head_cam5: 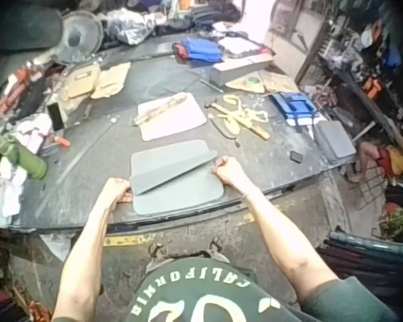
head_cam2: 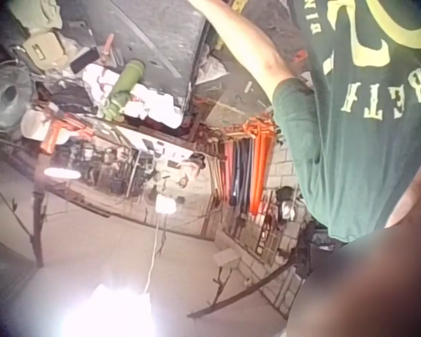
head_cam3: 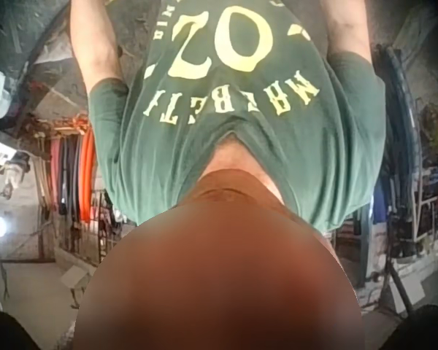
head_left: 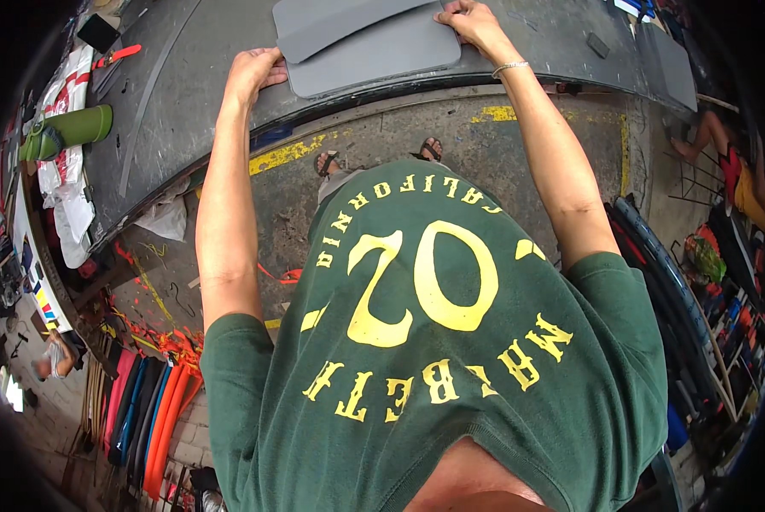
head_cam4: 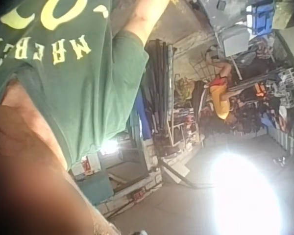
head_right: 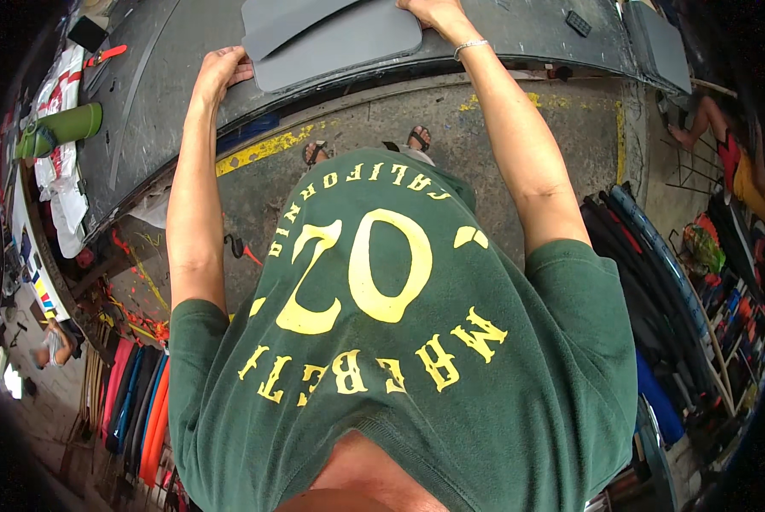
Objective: Marking a piece of grey material using a template and then trimming the excess with a utility knife.
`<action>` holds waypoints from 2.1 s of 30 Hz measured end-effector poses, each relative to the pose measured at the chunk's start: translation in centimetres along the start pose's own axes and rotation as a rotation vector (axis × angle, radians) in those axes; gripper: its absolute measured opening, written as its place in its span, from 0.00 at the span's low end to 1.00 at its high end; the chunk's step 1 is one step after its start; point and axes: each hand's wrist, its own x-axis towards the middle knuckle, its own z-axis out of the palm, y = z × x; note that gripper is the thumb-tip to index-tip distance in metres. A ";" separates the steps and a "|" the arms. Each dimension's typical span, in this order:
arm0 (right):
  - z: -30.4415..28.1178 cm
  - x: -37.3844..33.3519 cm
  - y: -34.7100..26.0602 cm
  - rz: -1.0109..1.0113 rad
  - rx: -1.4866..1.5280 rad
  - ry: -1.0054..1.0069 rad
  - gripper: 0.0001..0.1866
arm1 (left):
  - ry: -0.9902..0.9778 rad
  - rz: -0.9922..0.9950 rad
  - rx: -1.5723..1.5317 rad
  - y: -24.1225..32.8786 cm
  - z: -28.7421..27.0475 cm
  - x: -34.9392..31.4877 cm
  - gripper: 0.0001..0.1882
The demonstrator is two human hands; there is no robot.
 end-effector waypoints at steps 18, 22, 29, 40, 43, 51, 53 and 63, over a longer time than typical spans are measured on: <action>-1.7 0.1 0.1 -0.205 -0.446 0.020 0.15 | 0.147 -0.011 0.530 4.7 3.1 -2.0 0.14; -1.2 0.8 -2.1 0.017 -0.222 -0.101 0.12 | 0.332 0.046 0.397 2.3 0.7 -0.6 0.14; -1.1 3.1 0.1 0.024 0.172 -0.184 0.03 | 0.278 0.096 0.138 0.9 -0.1 2.2 0.13; -2.1 2.5 -0.8 0.098 -0.006 -0.235 0.16 | 0.561 0.244 0.558 0.8 3.5 0.6 0.14; -2.7 2.0 -0.8 0.100 0.070 -0.218 0.15 | 0.618 0.320 0.494 1.6 5.0 -1.1 0.10; -3.5 2.0 -1.5 0.202 0.156 -0.308 0.13 | 0.615 0.213 0.554 2.4 6.0 -2.1 0.11; -3.6 2.3 -1.5 0.199 0.156 -0.316 0.13 | 0.652 0.231 0.525 2.1 5.9 -1.9 0.11; -1.9 1.1 0.3 -0.039 -0.101 -0.113 0.17 | 0.565 0.174 0.699 1.6 4.0 0.0 0.15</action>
